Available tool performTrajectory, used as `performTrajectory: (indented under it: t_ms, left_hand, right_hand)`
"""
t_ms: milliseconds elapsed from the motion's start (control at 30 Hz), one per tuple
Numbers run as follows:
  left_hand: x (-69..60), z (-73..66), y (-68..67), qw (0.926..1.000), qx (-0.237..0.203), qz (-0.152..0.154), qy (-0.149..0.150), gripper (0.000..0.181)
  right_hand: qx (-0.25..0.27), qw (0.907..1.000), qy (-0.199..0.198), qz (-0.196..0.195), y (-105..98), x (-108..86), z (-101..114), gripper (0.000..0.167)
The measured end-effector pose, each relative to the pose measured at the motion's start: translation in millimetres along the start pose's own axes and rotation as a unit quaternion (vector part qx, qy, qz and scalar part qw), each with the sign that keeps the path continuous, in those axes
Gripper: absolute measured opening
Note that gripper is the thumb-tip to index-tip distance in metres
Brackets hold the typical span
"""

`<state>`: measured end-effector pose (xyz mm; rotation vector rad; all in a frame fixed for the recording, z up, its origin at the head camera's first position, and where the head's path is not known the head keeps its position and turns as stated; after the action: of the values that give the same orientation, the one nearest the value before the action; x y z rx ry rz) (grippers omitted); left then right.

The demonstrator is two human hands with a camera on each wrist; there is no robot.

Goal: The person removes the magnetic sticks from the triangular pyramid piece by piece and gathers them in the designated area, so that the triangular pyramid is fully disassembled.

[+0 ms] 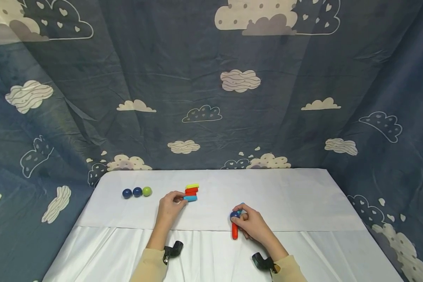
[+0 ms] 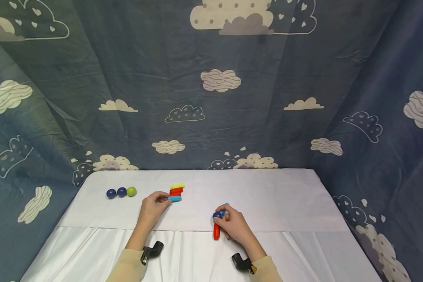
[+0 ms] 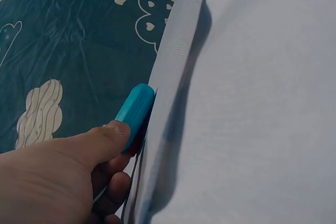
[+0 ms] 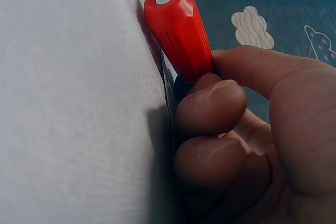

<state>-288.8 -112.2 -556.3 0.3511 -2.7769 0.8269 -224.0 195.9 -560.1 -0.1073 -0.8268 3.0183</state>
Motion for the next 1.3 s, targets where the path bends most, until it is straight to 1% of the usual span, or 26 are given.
performTrajectory:
  t_ms: [100, 167, 367, 433, 533, 667, 733, 833, 900, 1000, 1067, 1167, 1233, 1300]
  left_hand:
    - [1.4, 0.9, 0.9, 1.0, 0.003, -0.004, 0.0, 0.015]
    - [1.8, 0.4, 1.2, 1.0, 0.001, -0.006, 0.005, 0.015]
    - [1.3, 0.5, 1.6, 0.9999, -0.014, -0.004, 0.009, 0.018]
    - [1.2, 0.4, 1.3, 0.9996, -0.02, -0.01, 0.014, 0.018]
    - [0.8, -1.6, 0.2, 0.9983, -0.028, -0.035, 0.038, 0.017]
    - [-0.5, -7.8, -0.2, 0.9923, -0.052, -0.069, 0.088, 0.016]
    - [-2.0, -11.7, 0.6, 0.9886, -0.065, -0.075, 0.113, 0.016]
    - [-4.3, -16.7, 3.2, 0.984, -0.075, -0.076, 0.142, 0.014]
    - [-6.0, -20.1, 5.2, 0.9819, -0.08, -0.074, 0.155, 0.014]
    - [-8.6, -24.7, 9.5, 0.9792, -0.092, -0.062, 0.169, 0.015]
    - [-11.0, -28.0, 12.7, 0.9779, -0.105, -0.046, 0.175, 0.016]
    - [-15.3, -32.3, 18.5, 0.9747, -0.114, -0.021, 0.191, 0.017]
    - [-18.2, -35.0, 22.5, 0.9724, -0.115, -0.003, 0.203, 0.018]
    - [-20.4, -36.7, 27.2, 0.9706, -0.111, 0.017, 0.213, 0.018]
  right_hand:
    - [0.001, 1.0, 0.002, 0.001, 0, 0.5, -1, 0.03]
    - [0.001, 1.0, 0.001, 0.001, -1, 0.7, -1, 0.03]
    - [0.0, 1.0, -0.003, 0.001, -1, 1.1, -1, 0.03]
    - [-0.001, 1.0, -0.002, 0.001, -1, 1.1, -1, 0.03]
    - [0.0, 1.0, -0.001, 0.002, -1, 0.7, -1, 0.029]
    - [-0.006, 1.0, -0.004, -0.001, 0, 0.5, -1, 0.029]
    - [-0.009, 0.9999, -0.009, -0.004, 0, 0.3, 0, 0.029]
    - [-0.017, 0.9996, -0.018, -0.012, 1, 0.2, 2, 0.03]
    - [-0.021, 0.9994, -0.023, -0.017, 1, 0.1, 3, 0.029]
    - [-0.042, 0.9982, -0.034, -0.026, 2, -0.3, 5, 0.028]
    - [-0.062, 0.9966, -0.044, -0.033, 3, -1.1, 8, 0.027]
    - [-0.101, 0.9923, -0.063, -0.037, 6, -2.8, 11, 0.026]
    - [-0.121, 0.9893, -0.072, -0.037, 7, -3.9, 12, 0.027]
    - [-0.131, 0.9872, -0.082, -0.037, 8, -4.2, 13, 0.031]
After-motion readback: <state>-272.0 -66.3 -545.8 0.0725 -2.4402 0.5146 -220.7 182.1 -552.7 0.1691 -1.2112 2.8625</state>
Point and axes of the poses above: each hand's wrist, its own x-axis towards the middle knuckle, its own y-axis out of the palm, z = x × y, the point moved 4 cm from there along x, towards the middle knuckle, and after that the axes turned 7 degrees about -z, right-handed, at the moved point
